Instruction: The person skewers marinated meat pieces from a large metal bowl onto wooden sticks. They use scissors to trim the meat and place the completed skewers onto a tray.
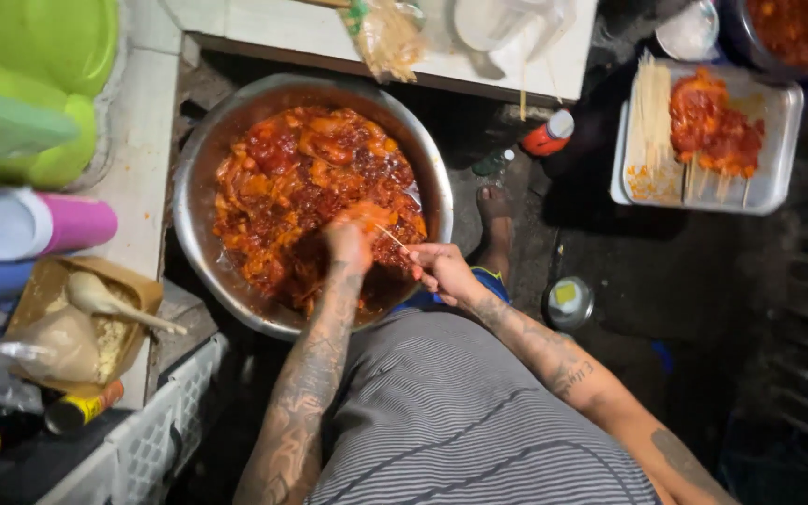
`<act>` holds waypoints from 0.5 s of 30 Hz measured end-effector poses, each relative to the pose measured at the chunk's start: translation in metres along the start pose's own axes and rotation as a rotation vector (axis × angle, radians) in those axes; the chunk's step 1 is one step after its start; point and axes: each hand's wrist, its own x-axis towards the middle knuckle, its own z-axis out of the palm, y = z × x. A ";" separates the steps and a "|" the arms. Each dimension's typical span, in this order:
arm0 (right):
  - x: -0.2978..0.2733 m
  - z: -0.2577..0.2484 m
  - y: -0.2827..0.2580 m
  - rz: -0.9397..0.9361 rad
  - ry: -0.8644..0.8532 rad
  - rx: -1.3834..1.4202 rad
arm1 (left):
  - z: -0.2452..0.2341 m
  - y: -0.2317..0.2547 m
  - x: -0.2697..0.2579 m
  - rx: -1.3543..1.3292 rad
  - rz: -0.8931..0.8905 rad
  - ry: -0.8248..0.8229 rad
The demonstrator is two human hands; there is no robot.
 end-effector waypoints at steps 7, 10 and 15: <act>0.118 -0.033 0.082 -0.212 0.011 -0.294 | 0.020 -0.004 -0.037 0.264 -0.005 -0.031; 0.108 -0.021 0.062 -0.303 -0.005 -0.323 | 0.009 0.024 -0.036 0.167 -0.091 -0.158; 0.084 -0.036 0.023 -0.331 -0.002 -0.303 | -0.079 -0.008 0.054 0.823 0.293 0.069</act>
